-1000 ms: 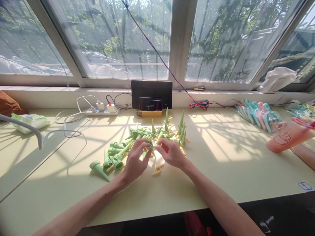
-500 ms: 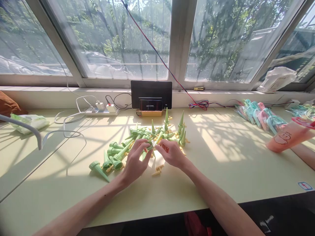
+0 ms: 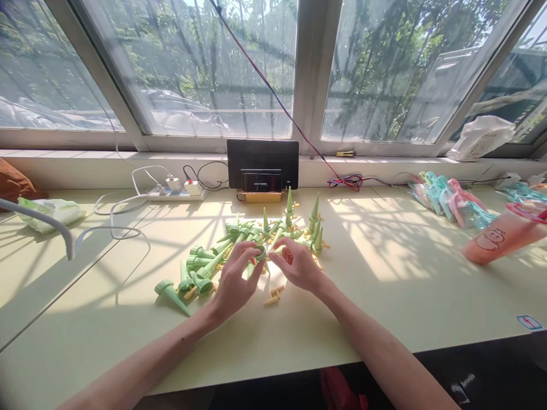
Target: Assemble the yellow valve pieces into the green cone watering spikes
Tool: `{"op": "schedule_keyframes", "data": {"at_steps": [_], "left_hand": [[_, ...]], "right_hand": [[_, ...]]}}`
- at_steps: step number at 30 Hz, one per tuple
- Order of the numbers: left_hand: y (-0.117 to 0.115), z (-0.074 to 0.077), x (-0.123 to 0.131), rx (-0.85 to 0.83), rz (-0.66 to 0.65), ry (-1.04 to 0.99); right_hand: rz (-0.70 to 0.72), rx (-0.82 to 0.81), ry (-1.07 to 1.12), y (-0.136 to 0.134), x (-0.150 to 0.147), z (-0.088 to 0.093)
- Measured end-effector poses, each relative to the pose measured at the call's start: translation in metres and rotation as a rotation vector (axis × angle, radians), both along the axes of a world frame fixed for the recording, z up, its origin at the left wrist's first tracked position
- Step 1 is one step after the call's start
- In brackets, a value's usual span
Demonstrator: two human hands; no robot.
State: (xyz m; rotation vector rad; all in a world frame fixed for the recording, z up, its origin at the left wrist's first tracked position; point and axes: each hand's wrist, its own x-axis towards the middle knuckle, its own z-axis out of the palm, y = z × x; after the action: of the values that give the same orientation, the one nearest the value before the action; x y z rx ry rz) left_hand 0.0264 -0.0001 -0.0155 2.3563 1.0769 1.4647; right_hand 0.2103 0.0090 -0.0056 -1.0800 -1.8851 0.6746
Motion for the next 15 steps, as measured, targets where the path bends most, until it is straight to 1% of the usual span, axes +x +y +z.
{"op": "schedule_keyframes", "data": {"at_steps": [9, 15], "left_hand": [[-0.0003, -0.0014, -0.0001, -0.002, 0.011, 0.012], [0.0001, -0.0006, 0.0001, -0.007, 0.006, 0.002]], "right_hand": [[0.025, 0.047, -0.016, -0.0008, 0.0005, -0.0026], [0.029, 0.034, -0.037, -0.0002, 0.0004, -0.0009]]}}
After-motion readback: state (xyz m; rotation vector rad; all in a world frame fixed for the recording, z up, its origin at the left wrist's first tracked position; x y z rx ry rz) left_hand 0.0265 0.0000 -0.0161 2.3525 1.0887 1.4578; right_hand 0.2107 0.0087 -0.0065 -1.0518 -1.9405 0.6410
